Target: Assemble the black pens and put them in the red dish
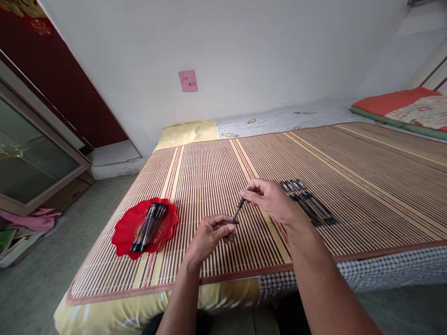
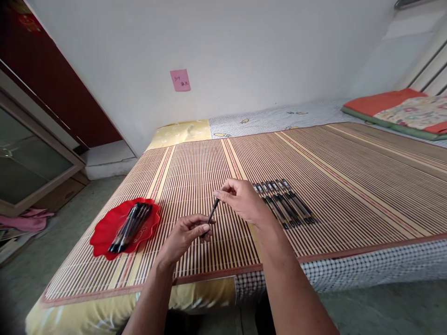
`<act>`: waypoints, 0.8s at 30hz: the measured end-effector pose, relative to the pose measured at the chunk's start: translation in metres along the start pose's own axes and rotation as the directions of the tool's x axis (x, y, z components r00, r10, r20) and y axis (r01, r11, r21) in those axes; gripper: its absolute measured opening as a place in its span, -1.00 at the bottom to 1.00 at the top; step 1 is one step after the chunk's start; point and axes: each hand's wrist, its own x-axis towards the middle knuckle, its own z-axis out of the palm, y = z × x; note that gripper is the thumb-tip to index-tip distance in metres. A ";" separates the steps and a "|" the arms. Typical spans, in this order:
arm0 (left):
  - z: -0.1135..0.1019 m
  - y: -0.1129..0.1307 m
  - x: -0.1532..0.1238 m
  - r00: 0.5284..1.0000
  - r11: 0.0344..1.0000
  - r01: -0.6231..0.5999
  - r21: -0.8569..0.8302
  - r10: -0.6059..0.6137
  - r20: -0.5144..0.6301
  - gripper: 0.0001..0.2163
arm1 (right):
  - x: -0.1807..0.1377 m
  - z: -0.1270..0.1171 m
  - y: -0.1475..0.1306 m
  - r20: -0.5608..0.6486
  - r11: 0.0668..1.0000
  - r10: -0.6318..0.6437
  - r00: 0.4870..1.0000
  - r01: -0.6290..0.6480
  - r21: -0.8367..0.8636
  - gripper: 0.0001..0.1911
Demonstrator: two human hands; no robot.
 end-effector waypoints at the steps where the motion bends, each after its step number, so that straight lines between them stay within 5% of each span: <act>1: 0.000 0.000 0.000 1.000 1.000 -0.002 -0.001 0.002 0.001 -0.78 | 0.000 0.000 0.000 -0.003 1.000 -0.002 1.000 0.002 -0.017 -0.63; 10: -0.001 0.000 -0.001 1.000 1.000 0.000 0.004 0.000 0.013 -0.81 | -0.001 -0.004 0.001 0.087 0.996 -0.004 0.996 -0.004 0.088 -0.81; 16: -0.002 -0.001 0.000 1.000 1.000 0.001 0.017 -0.001 0.018 -0.81 | -0.001 -0.003 0.006 0.054 0.999 0.021 0.998 -0.023 0.043 -0.67; 24: -0.001 0.000 0.000 1.000 1.000 0.013 0.008 -0.013 0.007 -0.77 | -0.001 -0.004 0.001 0.056 0.995 0.022 0.998 -0.027 0.094 -0.75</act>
